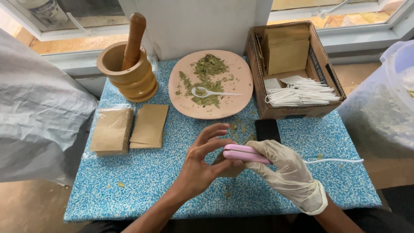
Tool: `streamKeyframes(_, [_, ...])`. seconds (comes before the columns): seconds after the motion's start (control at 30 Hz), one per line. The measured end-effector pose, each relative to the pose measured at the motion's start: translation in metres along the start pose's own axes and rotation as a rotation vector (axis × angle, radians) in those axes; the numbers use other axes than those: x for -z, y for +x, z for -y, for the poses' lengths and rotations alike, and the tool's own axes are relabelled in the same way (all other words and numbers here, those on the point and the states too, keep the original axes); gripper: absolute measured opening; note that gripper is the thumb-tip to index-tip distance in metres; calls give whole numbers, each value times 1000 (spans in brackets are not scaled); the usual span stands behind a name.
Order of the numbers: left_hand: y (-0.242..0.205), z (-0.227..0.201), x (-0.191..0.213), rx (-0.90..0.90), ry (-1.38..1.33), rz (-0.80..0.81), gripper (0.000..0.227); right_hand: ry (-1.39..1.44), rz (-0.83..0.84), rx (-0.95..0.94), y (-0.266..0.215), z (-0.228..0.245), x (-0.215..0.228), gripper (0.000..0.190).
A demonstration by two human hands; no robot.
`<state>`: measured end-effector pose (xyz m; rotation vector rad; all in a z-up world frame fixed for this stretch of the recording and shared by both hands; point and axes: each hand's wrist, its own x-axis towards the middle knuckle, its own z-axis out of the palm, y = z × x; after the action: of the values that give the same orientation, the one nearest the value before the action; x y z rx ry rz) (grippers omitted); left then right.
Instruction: The person is manually sealing small tea bags using a handheld heat sealer after folding the tops.
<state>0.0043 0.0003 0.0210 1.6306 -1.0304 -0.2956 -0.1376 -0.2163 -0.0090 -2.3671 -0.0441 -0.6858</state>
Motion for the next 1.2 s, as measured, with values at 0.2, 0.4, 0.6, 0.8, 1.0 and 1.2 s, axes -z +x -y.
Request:
streamKeyframes(0.2, [-2, -3, 4, 85, -12, 18, 41, 46, 142, -64, 9, 6, 8, 49])
streamKeyframes(0.4, [2, -7, 2, 143, -42, 32, 36, 55, 188, -98, 7, -2, 16, 47])
streamKeyframes(0.6, [2, -5, -2, 167, -56, 18, 36, -90, 87, 2, 0, -3, 15, 37])
streamKeyframes(0.8, [-1, -8, 3, 181, -72, 22, 39, -29, -3, 50, 8, 20, 15, 37])
streamKeyframes(1.0, [4, -15, 7, 389, -137, 107, 61, 33, 7, -80, 0, 3, 12, 42])
streamKeyframes(1.2, [2, 3, 9, 348, -92, 76, 50, 27, -18, -264, 7, 9, 22, 43])
